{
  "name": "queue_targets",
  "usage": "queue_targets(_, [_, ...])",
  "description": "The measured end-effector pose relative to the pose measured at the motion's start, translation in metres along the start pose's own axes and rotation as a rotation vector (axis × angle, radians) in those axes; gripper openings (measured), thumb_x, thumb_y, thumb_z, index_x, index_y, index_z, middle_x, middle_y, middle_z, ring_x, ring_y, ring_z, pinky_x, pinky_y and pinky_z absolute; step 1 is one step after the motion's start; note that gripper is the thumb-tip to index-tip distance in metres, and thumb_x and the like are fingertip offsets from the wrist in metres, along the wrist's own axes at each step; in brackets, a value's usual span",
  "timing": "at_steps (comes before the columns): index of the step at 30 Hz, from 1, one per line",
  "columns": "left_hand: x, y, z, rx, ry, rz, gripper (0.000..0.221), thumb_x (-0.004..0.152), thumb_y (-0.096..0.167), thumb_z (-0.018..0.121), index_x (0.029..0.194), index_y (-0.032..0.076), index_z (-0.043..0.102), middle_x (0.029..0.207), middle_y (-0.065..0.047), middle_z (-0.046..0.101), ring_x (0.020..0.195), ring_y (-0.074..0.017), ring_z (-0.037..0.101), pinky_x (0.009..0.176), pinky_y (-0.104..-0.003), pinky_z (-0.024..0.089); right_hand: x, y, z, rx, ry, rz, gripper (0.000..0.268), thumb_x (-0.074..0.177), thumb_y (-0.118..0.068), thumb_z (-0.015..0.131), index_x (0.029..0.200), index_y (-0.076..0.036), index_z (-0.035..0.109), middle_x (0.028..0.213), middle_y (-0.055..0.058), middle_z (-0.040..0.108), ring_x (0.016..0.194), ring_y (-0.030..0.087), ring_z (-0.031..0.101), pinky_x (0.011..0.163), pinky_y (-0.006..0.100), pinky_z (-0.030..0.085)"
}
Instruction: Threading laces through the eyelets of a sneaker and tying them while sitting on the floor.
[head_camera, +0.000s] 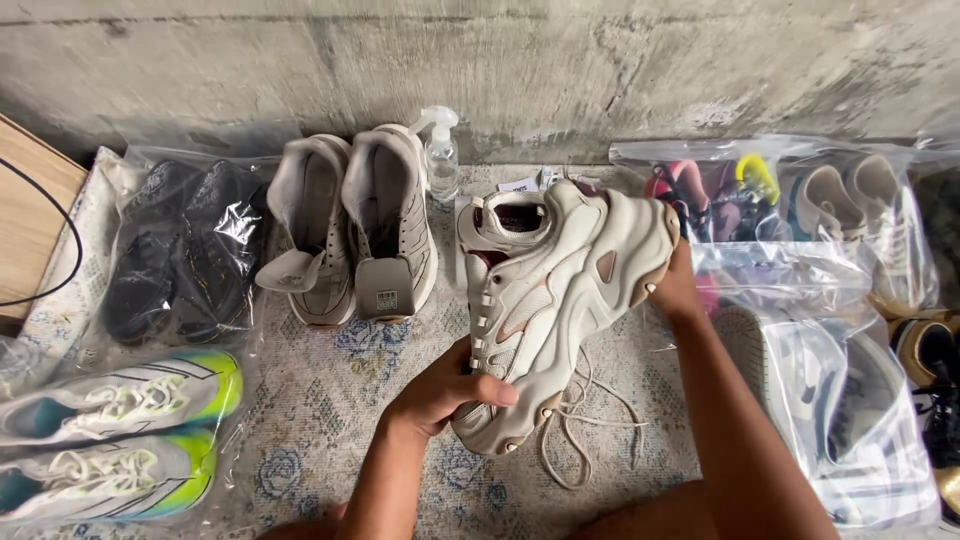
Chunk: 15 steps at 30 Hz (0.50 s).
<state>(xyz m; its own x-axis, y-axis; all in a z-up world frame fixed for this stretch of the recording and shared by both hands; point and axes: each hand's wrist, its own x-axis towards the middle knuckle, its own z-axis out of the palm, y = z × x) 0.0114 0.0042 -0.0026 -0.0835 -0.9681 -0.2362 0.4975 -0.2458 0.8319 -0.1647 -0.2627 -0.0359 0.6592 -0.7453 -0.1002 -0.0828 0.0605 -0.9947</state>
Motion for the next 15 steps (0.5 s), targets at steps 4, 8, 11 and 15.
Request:
queue_targets(4, [-0.004,0.015,0.024,0.029,-0.002,-0.016,0.103,0.059,0.028,0.079,0.15,-0.002,0.04,0.12,-0.031,0.065,0.083,-0.0436,0.071,0.059,-0.046,0.064,-0.056,-0.014,0.013,0.381,0.135,-0.077,0.058,0.102,-0.04,0.032,0.132,0.005,0.052,0.121,0.021,0.06,0.106,0.029,0.057,0.088,0.043,0.048])
queue_targets(8, [-0.002,0.012,0.037,0.15,0.238,-0.084,0.081,0.053,0.031,0.083,0.124,-0.001,0.061,0.088,-0.013,0.067,0.072,-0.0269,0.065,0.064,-0.038,0.052,-0.113,-0.03,0.051,0.56,-0.047,-0.079,0.078,0.096,-0.053,0.032,0.155,-0.005,0.015,0.142,0.037,0.029,0.124,0.052,0.035,0.1,0.067,0.035])
queue_targets(11, [-0.007,0.023,0.068,0.11,0.326,-0.093,0.078,0.057,0.022,0.084,0.128,0.002,0.058,0.095,-0.015,0.07,0.078,-0.0287,0.068,0.071,-0.039,0.056,-0.148,-0.035,0.08,0.458,-0.014,0.027,0.1,0.084,-0.044,0.053,0.16,-0.014,-0.004,0.154,0.044,0.011,0.133,0.063,0.03,0.103,0.079,0.031])
queue_targets(15, [-0.008,-0.002,0.093,0.438,0.538,-0.083,0.093,0.061,0.019,0.083,0.146,0.01,0.044,0.117,-0.015,0.073,0.096,-0.0306,0.079,0.079,-0.041,0.071,-0.168,-0.008,0.089,0.465,0.035,0.061,0.109,0.076,-0.017,0.072,0.163,-0.014,0.007,0.155,0.036,0.032,0.136,0.05,0.046,0.107,0.067,0.043])
